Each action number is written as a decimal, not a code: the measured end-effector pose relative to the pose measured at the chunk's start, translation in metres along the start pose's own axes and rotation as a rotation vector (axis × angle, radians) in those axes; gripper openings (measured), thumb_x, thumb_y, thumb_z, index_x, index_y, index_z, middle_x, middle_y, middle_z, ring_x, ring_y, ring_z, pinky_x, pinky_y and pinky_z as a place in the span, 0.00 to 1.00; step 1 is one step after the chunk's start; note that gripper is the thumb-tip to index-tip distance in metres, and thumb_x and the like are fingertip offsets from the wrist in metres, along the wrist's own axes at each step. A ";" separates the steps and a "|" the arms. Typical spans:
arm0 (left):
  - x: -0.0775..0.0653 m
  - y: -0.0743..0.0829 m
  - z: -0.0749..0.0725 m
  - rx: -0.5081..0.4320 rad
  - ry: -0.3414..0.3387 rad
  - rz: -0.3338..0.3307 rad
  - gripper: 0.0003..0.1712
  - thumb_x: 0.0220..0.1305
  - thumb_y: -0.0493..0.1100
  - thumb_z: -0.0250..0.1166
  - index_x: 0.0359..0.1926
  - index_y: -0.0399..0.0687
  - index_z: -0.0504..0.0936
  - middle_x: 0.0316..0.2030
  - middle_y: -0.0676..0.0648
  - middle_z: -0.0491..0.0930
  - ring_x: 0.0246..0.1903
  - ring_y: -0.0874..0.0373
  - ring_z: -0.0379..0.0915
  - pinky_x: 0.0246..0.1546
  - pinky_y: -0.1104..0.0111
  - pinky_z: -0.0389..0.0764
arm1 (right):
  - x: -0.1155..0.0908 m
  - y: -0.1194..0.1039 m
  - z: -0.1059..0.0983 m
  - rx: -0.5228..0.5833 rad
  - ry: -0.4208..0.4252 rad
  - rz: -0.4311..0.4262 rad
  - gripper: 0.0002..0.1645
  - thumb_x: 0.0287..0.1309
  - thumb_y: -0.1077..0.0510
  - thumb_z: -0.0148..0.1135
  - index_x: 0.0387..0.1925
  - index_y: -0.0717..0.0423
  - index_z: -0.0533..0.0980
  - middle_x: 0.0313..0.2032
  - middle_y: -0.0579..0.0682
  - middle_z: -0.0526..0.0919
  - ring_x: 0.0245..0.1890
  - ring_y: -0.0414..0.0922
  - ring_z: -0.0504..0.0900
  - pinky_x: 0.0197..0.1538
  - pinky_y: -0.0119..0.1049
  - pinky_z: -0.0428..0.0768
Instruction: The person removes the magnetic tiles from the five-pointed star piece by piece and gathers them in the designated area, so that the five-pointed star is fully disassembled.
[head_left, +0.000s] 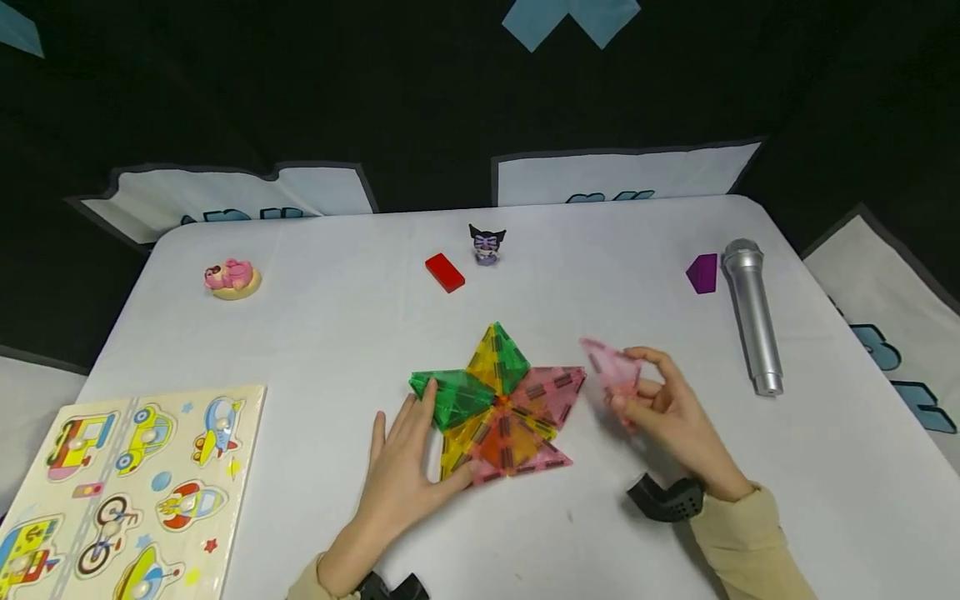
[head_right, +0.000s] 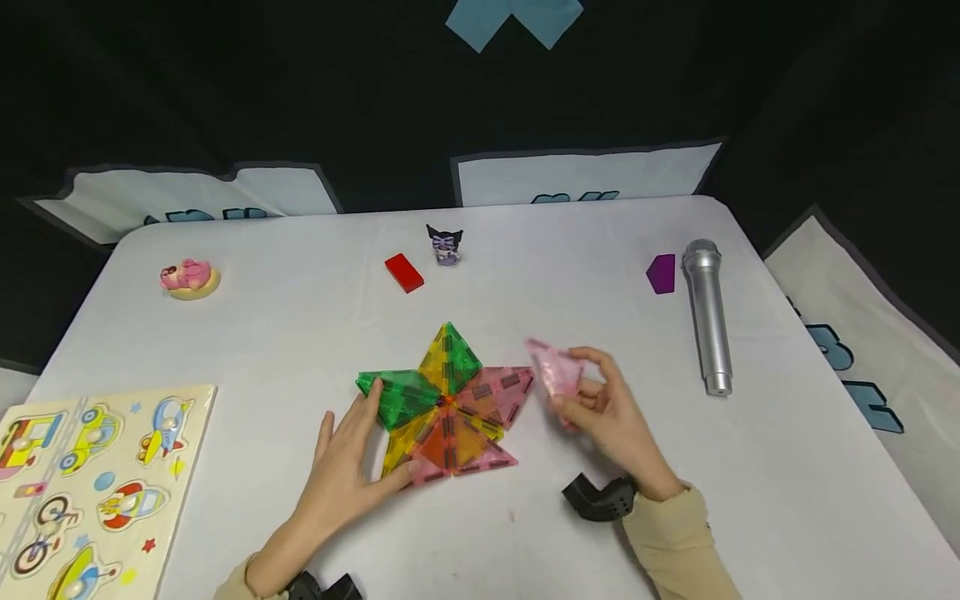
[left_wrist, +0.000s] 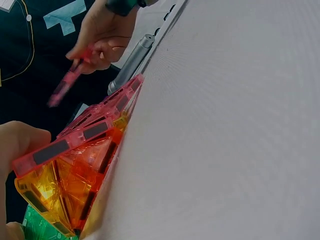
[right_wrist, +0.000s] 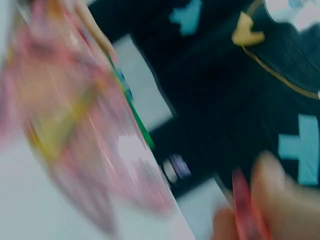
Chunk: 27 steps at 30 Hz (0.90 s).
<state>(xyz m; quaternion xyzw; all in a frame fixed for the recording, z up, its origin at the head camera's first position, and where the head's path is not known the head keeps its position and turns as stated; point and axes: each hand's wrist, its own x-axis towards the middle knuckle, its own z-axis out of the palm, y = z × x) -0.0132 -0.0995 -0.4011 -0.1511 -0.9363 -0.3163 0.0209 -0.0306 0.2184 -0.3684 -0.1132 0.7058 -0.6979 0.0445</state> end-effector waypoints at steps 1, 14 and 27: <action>0.000 0.000 0.001 0.000 0.001 -0.001 0.59 0.46 0.67 0.63 0.70 0.50 0.43 0.65 0.40 0.54 0.65 0.47 0.46 0.60 0.46 0.33 | 0.002 -0.001 -0.010 -0.070 0.086 0.012 0.31 0.55 0.75 0.52 0.58 0.65 0.52 0.27 0.49 0.80 0.22 0.37 0.75 0.23 0.29 0.74; 0.003 0.002 0.005 0.002 0.004 0.009 0.60 0.44 0.69 0.64 0.70 0.52 0.43 0.65 0.42 0.55 0.65 0.48 0.47 0.60 0.47 0.34 | 0.000 0.014 -0.069 -0.928 0.358 0.234 0.48 0.54 0.53 0.63 0.65 0.71 0.48 0.25 0.54 0.67 0.24 0.45 0.64 0.26 0.35 0.64; -0.001 -0.002 0.000 0.011 -0.009 -0.020 0.60 0.44 0.69 0.64 0.70 0.54 0.43 0.65 0.42 0.55 0.65 0.47 0.47 0.61 0.48 0.35 | -0.003 0.010 0.019 -0.597 -0.276 -0.134 0.11 0.58 0.57 0.58 0.44 0.53 0.74 0.39 0.43 0.79 0.39 0.39 0.77 0.42 0.35 0.76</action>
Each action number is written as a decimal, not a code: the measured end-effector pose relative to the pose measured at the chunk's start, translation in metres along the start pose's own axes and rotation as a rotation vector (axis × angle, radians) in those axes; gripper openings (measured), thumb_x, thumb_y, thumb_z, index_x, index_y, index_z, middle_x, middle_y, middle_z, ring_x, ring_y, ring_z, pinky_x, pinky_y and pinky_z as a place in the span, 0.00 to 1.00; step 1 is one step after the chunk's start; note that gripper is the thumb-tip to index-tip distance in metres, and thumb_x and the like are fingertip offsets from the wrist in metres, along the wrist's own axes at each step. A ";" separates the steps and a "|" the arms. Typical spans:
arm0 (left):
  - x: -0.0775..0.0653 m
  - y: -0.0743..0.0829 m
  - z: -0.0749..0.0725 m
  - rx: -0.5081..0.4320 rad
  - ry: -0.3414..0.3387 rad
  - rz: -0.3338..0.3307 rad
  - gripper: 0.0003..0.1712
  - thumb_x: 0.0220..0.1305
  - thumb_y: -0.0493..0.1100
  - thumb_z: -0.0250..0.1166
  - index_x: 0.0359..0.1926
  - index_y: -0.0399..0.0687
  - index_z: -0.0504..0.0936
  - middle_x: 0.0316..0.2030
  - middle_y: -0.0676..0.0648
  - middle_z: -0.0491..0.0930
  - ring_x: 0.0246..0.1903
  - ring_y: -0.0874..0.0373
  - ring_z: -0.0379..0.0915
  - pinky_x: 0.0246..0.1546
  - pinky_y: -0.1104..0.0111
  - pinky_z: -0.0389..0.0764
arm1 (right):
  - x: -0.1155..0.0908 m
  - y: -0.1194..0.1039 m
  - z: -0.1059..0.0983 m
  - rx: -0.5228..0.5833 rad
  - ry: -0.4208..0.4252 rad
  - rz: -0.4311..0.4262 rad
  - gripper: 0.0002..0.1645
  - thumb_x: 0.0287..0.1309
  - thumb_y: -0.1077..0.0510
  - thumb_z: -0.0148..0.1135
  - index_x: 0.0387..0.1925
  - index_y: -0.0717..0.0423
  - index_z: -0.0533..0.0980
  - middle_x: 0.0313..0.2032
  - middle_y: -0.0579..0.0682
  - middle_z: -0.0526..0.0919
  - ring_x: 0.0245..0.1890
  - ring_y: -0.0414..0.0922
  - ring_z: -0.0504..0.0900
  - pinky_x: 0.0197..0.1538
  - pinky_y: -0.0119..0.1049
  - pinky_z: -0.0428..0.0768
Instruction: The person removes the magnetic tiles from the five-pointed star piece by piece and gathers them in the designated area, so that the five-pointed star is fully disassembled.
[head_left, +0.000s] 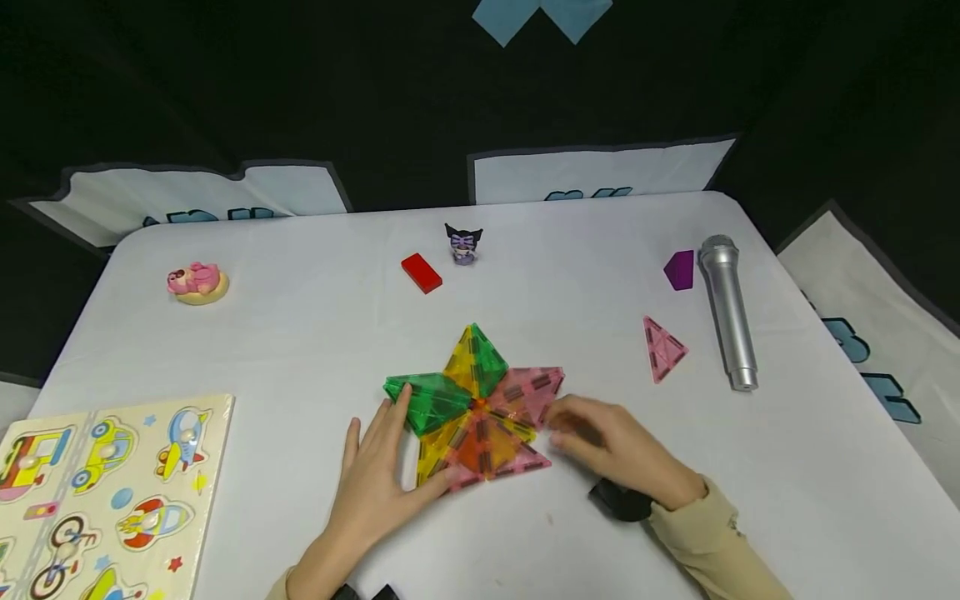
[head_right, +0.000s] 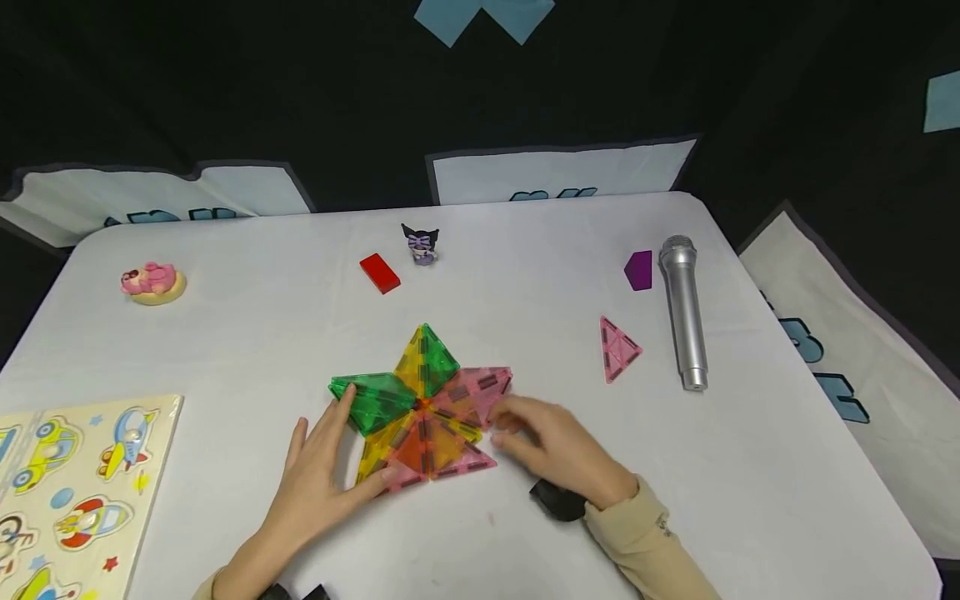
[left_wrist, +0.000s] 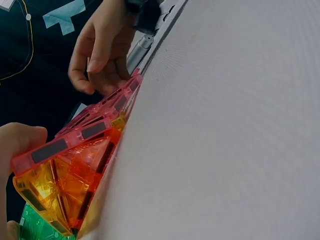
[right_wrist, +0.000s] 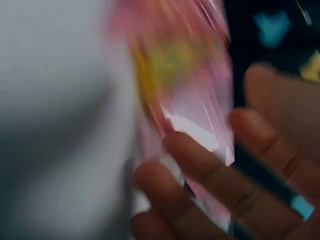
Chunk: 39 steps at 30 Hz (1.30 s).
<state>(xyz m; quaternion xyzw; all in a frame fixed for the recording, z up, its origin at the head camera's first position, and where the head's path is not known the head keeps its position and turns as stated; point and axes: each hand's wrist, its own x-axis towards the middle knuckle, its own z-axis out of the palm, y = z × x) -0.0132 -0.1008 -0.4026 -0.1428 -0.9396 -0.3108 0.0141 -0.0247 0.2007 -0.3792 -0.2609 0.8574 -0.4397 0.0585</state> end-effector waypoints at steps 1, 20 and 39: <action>0.000 0.000 0.000 -0.004 0.003 -0.001 0.60 0.44 0.69 0.64 0.70 0.54 0.43 0.65 0.42 0.55 0.64 0.47 0.47 0.61 0.48 0.35 | 0.001 -0.004 0.007 0.000 -0.048 -0.032 0.13 0.59 0.55 0.58 0.45 0.52 0.73 0.41 0.43 0.78 0.41 0.39 0.76 0.44 0.35 0.75; 0.004 0.004 0.005 0.006 0.004 0.010 0.60 0.44 0.69 0.64 0.70 0.52 0.43 0.65 0.42 0.55 0.65 0.48 0.47 0.61 0.48 0.35 | -0.003 -0.014 0.026 -0.031 -0.133 -0.227 0.11 0.57 0.61 0.58 0.42 0.46 0.73 0.45 0.39 0.72 0.55 0.44 0.64 0.59 0.38 0.60; -0.001 -0.001 0.002 0.020 0.016 0.010 0.61 0.44 0.66 0.65 0.71 0.52 0.42 0.64 0.40 0.56 0.64 0.46 0.48 0.61 0.49 0.37 | 0.003 0.029 -0.029 -0.122 0.520 0.266 0.16 0.58 0.64 0.56 0.49 0.65 0.74 0.45 0.59 0.76 0.44 0.47 0.71 0.48 0.45 0.69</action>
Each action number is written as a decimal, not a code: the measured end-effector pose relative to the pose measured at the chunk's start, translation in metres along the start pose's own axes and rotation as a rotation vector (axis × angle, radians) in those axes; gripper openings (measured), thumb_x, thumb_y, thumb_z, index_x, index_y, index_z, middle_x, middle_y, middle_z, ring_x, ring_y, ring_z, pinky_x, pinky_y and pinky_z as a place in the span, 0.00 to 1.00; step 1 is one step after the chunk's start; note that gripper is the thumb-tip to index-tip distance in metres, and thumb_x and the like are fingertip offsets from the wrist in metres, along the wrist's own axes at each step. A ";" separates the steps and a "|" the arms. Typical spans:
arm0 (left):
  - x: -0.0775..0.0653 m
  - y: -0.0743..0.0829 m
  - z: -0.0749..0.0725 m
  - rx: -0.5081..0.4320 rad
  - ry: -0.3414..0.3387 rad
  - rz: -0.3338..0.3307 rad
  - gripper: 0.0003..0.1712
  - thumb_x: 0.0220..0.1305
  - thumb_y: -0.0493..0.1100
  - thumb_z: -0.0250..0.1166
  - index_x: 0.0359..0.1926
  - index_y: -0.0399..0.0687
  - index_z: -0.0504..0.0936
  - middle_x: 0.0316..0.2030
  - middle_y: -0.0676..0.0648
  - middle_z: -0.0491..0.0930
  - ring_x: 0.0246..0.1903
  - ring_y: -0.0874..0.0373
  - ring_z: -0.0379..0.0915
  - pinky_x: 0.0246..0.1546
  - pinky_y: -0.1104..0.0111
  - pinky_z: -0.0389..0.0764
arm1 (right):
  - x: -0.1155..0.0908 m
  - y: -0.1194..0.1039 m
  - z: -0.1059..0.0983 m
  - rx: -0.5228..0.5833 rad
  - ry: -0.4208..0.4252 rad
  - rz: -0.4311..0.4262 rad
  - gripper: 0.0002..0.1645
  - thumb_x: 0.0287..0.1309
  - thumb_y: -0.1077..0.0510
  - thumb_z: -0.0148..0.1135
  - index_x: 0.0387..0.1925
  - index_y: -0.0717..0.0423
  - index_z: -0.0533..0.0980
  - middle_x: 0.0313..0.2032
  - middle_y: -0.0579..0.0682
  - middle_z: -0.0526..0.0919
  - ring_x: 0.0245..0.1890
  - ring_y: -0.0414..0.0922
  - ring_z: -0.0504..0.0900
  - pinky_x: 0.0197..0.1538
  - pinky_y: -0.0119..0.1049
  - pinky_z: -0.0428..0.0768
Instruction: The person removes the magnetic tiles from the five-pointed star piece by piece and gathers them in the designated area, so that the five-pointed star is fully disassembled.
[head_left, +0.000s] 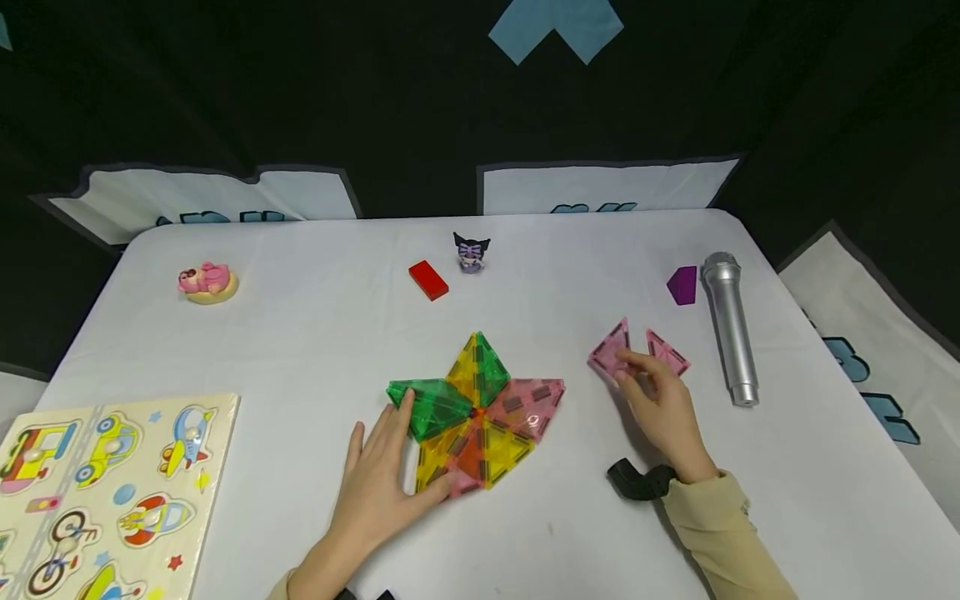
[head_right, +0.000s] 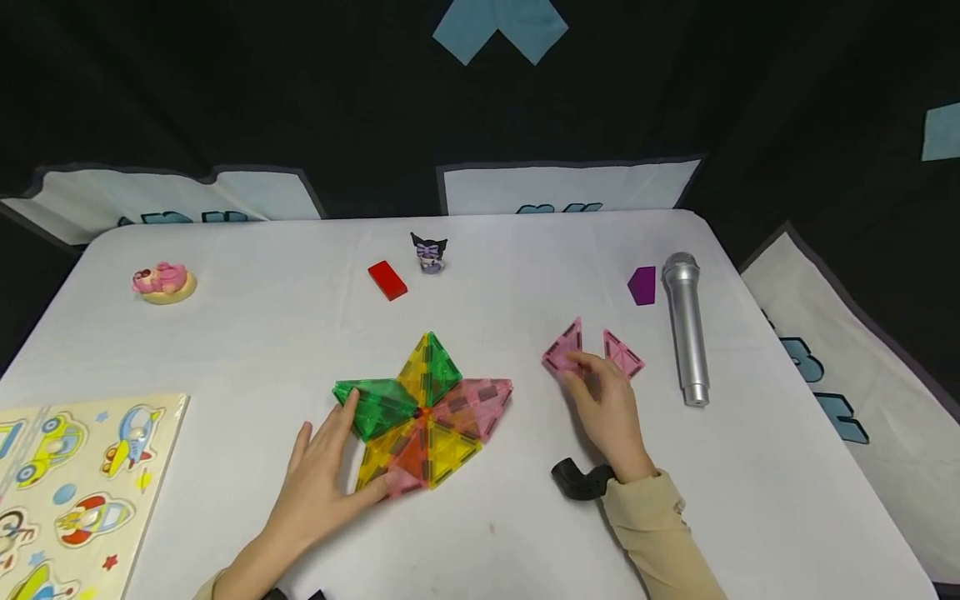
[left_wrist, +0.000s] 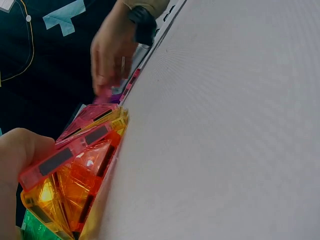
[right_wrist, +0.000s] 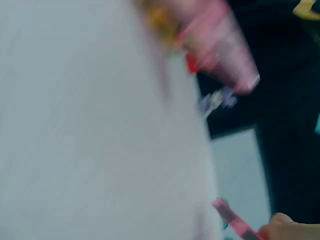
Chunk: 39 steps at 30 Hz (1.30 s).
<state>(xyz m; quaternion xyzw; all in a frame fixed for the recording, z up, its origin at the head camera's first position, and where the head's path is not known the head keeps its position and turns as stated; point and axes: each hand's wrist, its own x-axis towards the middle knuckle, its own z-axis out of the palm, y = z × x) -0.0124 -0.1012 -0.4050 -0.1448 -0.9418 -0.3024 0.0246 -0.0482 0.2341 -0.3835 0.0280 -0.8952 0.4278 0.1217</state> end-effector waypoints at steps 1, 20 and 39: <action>0.000 -0.001 0.000 0.000 0.000 0.000 0.61 0.44 0.66 0.65 0.71 0.52 0.42 0.64 0.40 0.56 0.64 0.46 0.48 0.61 0.49 0.37 | 0.000 0.004 0.000 -0.028 0.003 0.006 0.16 0.58 0.65 0.57 0.48 0.66 0.74 0.44 0.61 0.76 0.43 0.49 0.72 0.47 0.47 0.69; 0.003 0.001 -0.001 0.011 -0.005 0.009 0.61 0.45 0.71 0.61 0.71 0.52 0.41 0.65 0.42 0.55 0.65 0.49 0.47 0.62 0.50 0.34 | -0.024 -0.059 0.045 -0.148 -0.485 -0.499 0.35 0.52 0.57 0.65 0.62 0.46 0.64 0.44 0.46 0.70 0.36 0.38 0.66 0.35 0.31 0.71; 0.000 0.001 -0.001 0.006 -0.006 -0.005 0.60 0.45 0.69 0.62 0.71 0.51 0.41 0.65 0.42 0.55 0.65 0.50 0.47 0.62 0.50 0.35 | -0.028 -0.063 0.062 -0.286 -0.453 -0.635 0.30 0.42 0.61 0.72 0.49 0.53 0.70 0.41 0.46 0.71 0.37 0.40 0.69 0.38 0.32 0.73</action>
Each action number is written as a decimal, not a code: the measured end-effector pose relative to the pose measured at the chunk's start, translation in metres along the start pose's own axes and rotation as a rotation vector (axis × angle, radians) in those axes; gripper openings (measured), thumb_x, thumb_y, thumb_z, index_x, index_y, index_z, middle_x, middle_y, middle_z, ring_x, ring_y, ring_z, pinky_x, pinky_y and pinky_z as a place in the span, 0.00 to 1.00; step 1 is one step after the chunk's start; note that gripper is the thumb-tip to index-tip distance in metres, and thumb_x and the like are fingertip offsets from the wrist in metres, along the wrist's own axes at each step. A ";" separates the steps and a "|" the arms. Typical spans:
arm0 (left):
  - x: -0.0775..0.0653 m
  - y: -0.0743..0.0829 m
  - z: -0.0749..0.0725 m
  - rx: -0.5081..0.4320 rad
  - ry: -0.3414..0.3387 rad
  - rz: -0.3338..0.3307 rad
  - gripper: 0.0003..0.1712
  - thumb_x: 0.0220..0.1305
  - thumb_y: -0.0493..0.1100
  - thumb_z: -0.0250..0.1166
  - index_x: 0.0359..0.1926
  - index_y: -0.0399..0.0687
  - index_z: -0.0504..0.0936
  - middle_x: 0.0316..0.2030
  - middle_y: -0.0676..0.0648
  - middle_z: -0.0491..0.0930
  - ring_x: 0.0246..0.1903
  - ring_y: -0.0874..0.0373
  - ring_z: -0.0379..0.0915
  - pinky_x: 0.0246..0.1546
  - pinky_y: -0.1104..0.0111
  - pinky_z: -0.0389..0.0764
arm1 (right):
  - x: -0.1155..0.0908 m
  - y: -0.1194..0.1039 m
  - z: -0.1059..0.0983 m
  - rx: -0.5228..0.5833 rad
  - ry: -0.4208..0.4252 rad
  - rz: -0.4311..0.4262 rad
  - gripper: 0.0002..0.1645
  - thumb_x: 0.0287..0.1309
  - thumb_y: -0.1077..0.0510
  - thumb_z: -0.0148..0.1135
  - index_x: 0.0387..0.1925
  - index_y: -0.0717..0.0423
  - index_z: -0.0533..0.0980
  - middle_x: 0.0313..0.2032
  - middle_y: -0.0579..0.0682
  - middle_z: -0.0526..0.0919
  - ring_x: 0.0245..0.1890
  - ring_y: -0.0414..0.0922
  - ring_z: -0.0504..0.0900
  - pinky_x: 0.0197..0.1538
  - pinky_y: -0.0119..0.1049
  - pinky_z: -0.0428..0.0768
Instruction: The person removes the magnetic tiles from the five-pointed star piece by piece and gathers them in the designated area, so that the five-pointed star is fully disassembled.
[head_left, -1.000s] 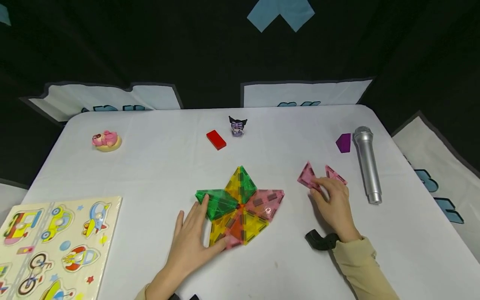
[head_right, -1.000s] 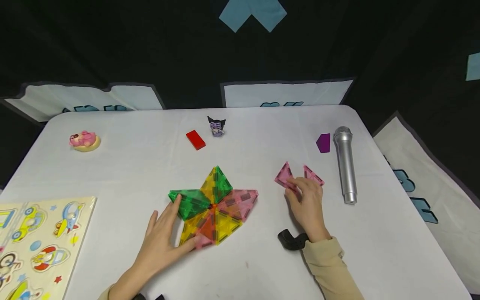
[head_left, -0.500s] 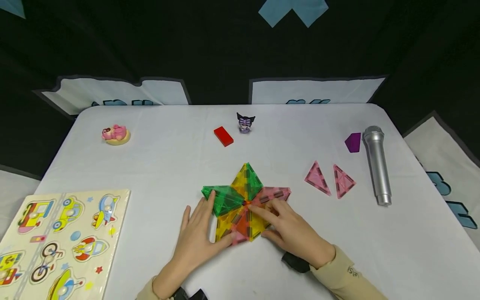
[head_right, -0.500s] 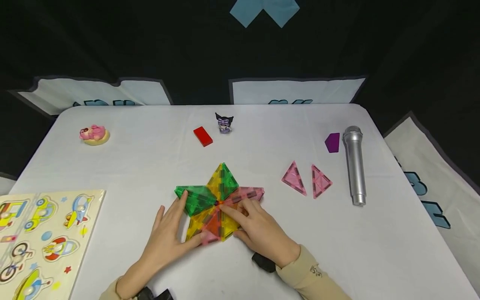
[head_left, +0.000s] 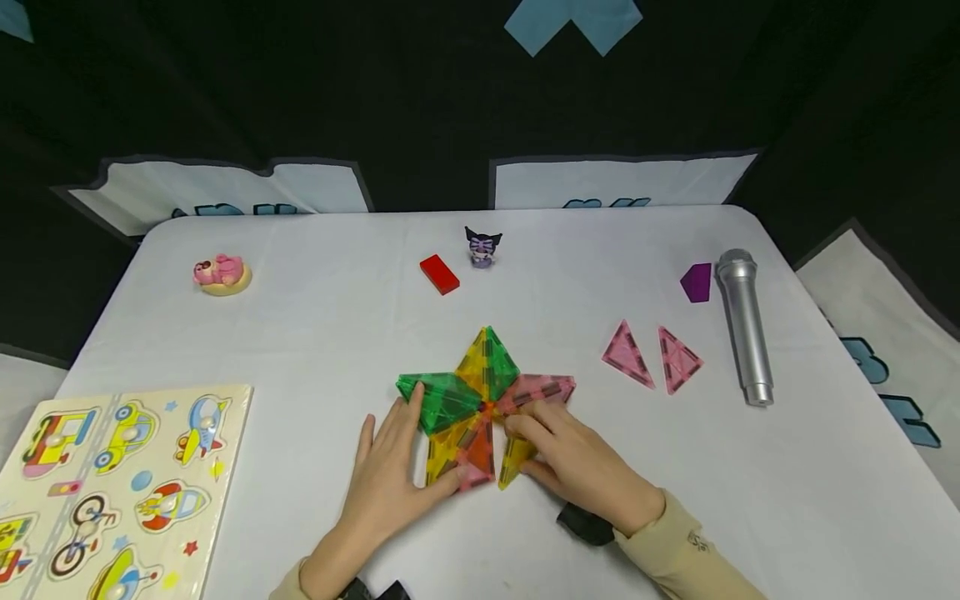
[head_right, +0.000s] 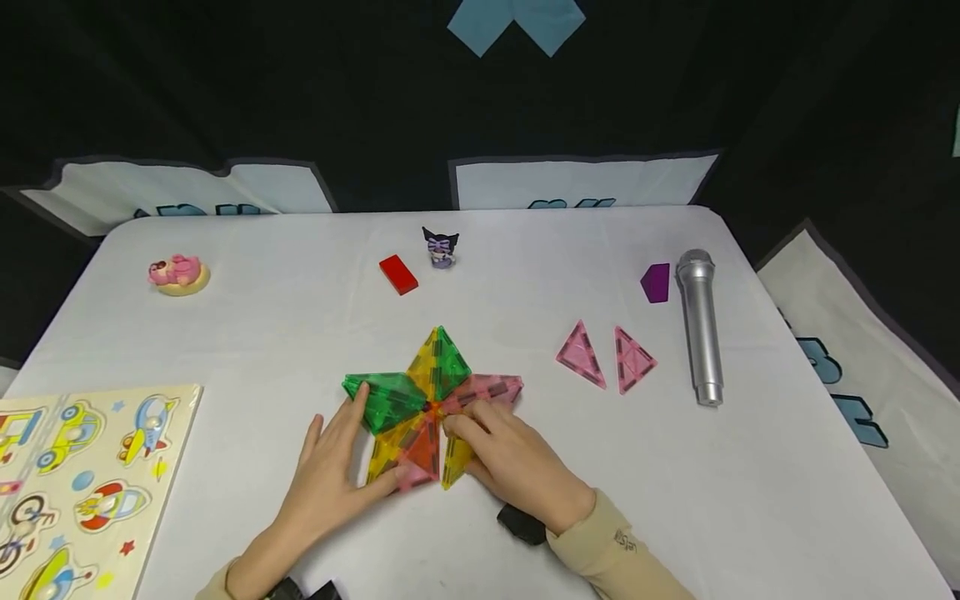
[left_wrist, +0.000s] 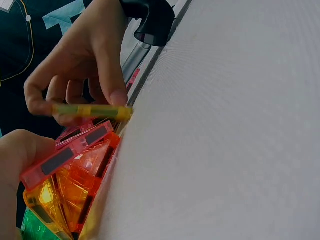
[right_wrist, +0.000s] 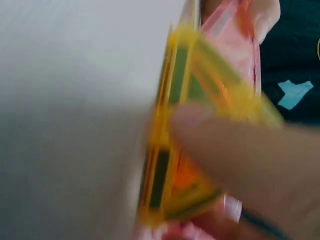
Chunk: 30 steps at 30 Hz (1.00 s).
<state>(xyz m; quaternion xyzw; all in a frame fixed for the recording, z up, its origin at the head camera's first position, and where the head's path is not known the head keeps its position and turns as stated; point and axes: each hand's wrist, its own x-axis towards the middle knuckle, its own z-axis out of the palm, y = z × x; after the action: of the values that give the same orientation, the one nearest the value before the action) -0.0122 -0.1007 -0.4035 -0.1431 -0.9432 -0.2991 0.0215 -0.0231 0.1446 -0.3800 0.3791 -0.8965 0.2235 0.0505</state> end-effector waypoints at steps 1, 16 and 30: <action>0.000 0.000 0.000 0.001 -0.001 -0.001 0.60 0.45 0.69 0.62 0.71 0.51 0.41 0.65 0.41 0.55 0.65 0.50 0.47 0.62 0.50 0.35 | -0.001 0.001 -0.002 0.003 -0.015 -0.015 0.29 0.43 0.60 0.71 0.48 0.52 0.70 0.40 0.44 0.74 0.36 0.39 0.71 0.38 0.33 0.73; 0.000 -0.002 -0.003 0.003 0.011 -0.001 0.61 0.44 0.70 0.63 0.70 0.50 0.42 0.64 0.41 0.56 0.64 0.48 0.48 0.62 0.50 0.35 | 0.015 0.063 -0.054 0.668 0.311 0.459 0.16 0.57 0.67 0.57 0.47 0.63 0.67 0.29 0.58 0.78 0.24 0.42 0.75 0.23 0.31 0.73; -0.002 -0.002 -0.001 -0.012 0.026 0.007 0.52 0.53 0.67 0.57 0.70 0.51 0.44 0.64 0.43 0.56 0.65 0.50 0.48 0.62 0.50 0.35 | 0.017 0.071 -0.041 0.236 0.104 0.521 0.21 0.59 0.56 0.57 0.54 0.58 0.72 0.53 0.63 0.71 0.44 0.56 0.75 0.44 0.50 0.73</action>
<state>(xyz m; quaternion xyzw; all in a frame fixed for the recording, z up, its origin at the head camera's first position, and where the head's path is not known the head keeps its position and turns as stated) -0.0109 -0.1028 -0.4039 -0.1425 -0.9405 -0.3066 0.0338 -0.0880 0.1945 -0.3648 0.1270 -0.9277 0.3509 -0.0070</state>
